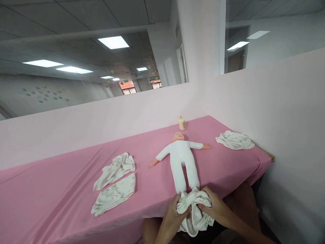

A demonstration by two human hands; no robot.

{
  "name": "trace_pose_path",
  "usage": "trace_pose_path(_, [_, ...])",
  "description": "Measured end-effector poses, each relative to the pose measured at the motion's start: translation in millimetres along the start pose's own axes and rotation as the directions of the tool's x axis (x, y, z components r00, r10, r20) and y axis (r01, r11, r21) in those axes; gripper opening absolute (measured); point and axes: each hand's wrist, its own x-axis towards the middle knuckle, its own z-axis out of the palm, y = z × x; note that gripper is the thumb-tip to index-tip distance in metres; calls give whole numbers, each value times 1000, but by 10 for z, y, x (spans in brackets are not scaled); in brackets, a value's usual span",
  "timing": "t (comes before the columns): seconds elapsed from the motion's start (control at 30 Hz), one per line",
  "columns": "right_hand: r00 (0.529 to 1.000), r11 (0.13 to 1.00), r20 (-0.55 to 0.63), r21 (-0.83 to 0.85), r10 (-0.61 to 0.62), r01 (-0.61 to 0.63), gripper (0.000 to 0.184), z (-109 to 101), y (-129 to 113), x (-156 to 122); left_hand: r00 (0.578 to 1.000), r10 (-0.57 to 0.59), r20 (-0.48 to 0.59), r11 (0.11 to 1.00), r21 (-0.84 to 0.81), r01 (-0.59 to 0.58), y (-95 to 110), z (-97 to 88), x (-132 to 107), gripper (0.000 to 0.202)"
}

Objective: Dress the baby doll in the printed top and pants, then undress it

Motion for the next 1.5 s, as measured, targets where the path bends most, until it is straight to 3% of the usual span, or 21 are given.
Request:
trace_pose_path(0.1, [998, 999, 69, 42, 4, -7, 27, -99, -61, -45, 995, -3, 97, 999, -51, 7, -40, -91, -6, 45])
trace_pose_path(0.23, [984, 1000, 177, 28, -2, -3, 39, -245, -152, -104, 986, -60, 154, 997, -44, 67, -31, -207, -29, 36])
trace_pose_path(0.37, [969, 991, 244, 135, -30, -4, 40, -313, -225, -132, 973, -48, 225, 995, -71, 65, 39, -280, -94, 36])
trace_pose_path(0.47, [948, 972, 316, 232, -39, -37, 41, -383, -284, -155, 939, -25, 344, 995, -84, 57, 67, -396, -141, 39])
trace_pose_path(0.57, [893, 963, 449, 253, -32, -92, 55, -520, -349, -173, 871, -24, 491, 995, -75, 70, 121, -594, -177, 47])
trace_pose_path(0.7, [798, 989, 602, 129, -26, -65, 73, -748, -516, -165, 816, -2, 578, 998, -54, 41, 407, -866, -223, 61])
trace_pose_path(0.83, [751, 999, 659, 48, -35, 5, 82, -974, -885, -167, 795, -8, 607, 993, 99, -65, 905, -1017, -260, 43])
trace_pose_path(0.93, [767, 993, 640, -57, -43, 103, 84, -1142, -1221, -183, 821, -30, 570, 942, 291, -168, 1244, -1045, -282, 30])
trace_pose_path(1.03, [794, 979, 605, -125, -53, 161, 86, -1270, -1475, -171, 875, 59, 481, 803, 497, -328, 1468, -1046, -311, 25])
trace_pose_path(1.13, [840, 959, 538, -192, -74, 208, 65, -1317, -1617, -124, 883, 198, 425, 716, 552, -426, 1589, -1058, -340, 28])
trace_pose_path(1.23, [899, 916, 430, -324, -82, 238, 37, -1289, -1685, -81, 852, 322, 413, 695, 509, -509, 1652, -1086, -342, 26])
trace_pose_path(1.37, [941, 840, 311, -468, -136, 276, 13, -1215, -1711, -78, 811, 312, 494, 783, 349, -514, 1658, -1100, -269, 26])
trace_pose_path(1.5, [942, 807, 279, -504, -186, 308, 15, -1172, -1719, -118, 692, 228, 685, 861, 189, -472, 1594, -1049, -173, 36])
